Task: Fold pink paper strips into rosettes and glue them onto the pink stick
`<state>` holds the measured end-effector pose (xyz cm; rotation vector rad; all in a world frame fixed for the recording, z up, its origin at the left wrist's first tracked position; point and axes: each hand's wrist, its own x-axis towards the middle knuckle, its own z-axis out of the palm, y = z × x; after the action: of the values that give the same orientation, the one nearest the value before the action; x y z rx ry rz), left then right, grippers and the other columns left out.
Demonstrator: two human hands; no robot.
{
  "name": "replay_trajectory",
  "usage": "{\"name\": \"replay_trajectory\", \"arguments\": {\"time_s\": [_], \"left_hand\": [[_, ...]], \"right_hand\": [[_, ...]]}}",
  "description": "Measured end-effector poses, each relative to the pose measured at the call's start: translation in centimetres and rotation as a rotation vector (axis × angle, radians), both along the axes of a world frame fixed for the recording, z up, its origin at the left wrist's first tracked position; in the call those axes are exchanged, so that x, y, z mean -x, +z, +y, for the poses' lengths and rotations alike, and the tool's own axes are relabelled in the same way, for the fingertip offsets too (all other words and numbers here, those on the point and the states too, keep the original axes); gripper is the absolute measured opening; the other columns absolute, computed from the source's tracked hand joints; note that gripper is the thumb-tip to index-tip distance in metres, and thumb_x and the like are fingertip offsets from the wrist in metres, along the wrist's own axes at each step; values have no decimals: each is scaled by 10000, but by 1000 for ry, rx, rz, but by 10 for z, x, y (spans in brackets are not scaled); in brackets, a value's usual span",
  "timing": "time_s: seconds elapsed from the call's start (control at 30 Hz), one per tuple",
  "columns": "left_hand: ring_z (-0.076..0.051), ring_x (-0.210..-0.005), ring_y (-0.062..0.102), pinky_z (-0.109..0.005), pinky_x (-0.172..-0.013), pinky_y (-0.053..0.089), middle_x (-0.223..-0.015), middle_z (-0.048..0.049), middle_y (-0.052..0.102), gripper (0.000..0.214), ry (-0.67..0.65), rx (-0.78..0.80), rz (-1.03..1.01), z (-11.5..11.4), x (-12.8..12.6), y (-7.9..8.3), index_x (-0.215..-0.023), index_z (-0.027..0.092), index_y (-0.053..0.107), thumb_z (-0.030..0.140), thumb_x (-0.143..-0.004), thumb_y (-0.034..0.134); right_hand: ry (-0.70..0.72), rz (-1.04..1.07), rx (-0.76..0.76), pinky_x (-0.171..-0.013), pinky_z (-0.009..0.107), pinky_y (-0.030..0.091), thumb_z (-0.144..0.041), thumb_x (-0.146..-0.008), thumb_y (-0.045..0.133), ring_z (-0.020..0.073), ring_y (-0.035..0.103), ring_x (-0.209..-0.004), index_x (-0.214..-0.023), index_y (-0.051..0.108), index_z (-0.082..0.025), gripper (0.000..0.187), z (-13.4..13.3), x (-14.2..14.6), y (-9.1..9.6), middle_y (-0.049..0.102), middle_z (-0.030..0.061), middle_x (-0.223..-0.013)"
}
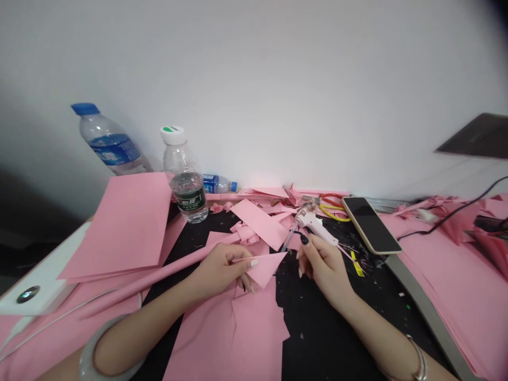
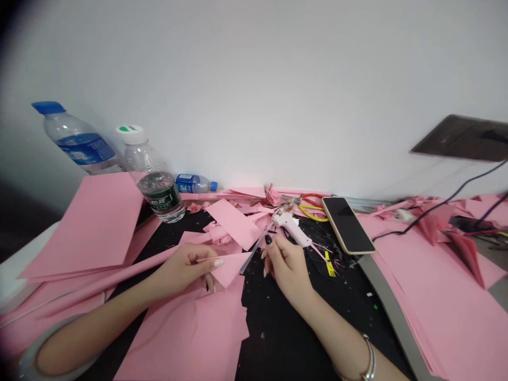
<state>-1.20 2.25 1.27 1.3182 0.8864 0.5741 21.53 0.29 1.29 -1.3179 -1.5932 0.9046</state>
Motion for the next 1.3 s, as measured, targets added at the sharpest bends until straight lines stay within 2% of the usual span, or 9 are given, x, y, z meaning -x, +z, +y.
{"name": "replay_trajectory", "arguments": {"time_s": [0.07, 0.2, 0.43, 0.57, 0.7, 0.97, 1.03, 1.13, 1.3], "left_hand": [[-140, -525, 654, -222, -532, 498, -601, -36, 688, 245, -9, -5, 15, -1, -1, 1, -672, 135, 577, 312, -840, 551], [-142, -544, 642, -224, -539, 487, -622, -42, 680, 250, -78, -83, 73, -5, -5, 2, -674, 132, 597, 302, -846, 534], [-88, -535, 415, -188, -504, 332, -559, 39, 464, 239, -155, -474, 204, -7, -8, -5, -625, 143, 579, 197, -842, 495], [-92, -522, 463, -185, -500, 381, -546, 43, 444, 287, -75, -366, 168, -7, -10, -4, -573, 151, 518, 242, -845, 499], [-129, -523, 611, -223, -533, 475, -583, 5, 591, 295, 45, -170, 93, -7, -9, 1, -618, 148, 540, 300, -866, 491], [-112, -472, 594, -223, -507, 482, -594, -3, 626, 275, 377, -166, -60, 0, -4, 3, -685, 144, 553, 318, -887, 487], [-106, -480, 592, -222, -521, 486, -609, -5, 628, 257, 456, -168, -68, 1, -4, 3, -694, 136, 575, 307, -875, 512], [-106, -476, 582, -220, -512, 476, -599, 2, 624, 206, 472, -133, -80, 1, -5, 5, -695, 134, 586, 291, -828, 583], [-94, -418, 501, -222, -488, 418, -467, 20, 534, 390, 453, -154, -93, -2, -3, 1, -559, 153, 494, 382, -875, 511]], "right_hand": [[34, 27, 10, -389, 183, 335, -389, -937, 414, 85, 436, -361, -713, 486, -191, 307, 0, 2, -1, 547, -33, -464], [265, -107, 66, -418, 174, 346, -271, -898, 478, 78, 456, -375, -716, 497, -186, 201, -7, 12, -2, 562, -36, -480], [397, -236, -29, -501, 160, 393, -176, -908, 418, 83, 556, -469, -701, 504, -184, 225, -19, 22, 0, 572, -34, -522], [319, -229, -78, -490, 162, 374, -171, -909, 412, 79, 530, -451, -646, 478, -185, 272, -18, 19, 0, 559, -34, -504], [180, -181, -99, -438, 173, 332, -215, -918, 421, 74, 453, -387, -610, 463, -188, 312, -14, 14, -2, 530, -39, -452], [-98, 58, 8, -381, 185, 301, -382, -926, 455, 78, 402, -356, -595, 467, -191, 382, -5, 8, -6, 497, -37, -433], [-97, 77, 35, -377, 187, 300, -401, -923, 459, 83, 410, -362, -614, 472, -192, 373, -4, 8, -7, 509, -32, -445], [-51, 32, 37, -373, 197, 295, -401, -924, 449, 90, 411, -353, -625, 469, -198, 362, -6, 8, -9, 510, -28, -436], [0, -68, -1, -364, 212, 304, -372, -931, 420, 111, 440, -332, -627, 463, -210, 347, -8, 8, -12, 538, -16, -416]]}}
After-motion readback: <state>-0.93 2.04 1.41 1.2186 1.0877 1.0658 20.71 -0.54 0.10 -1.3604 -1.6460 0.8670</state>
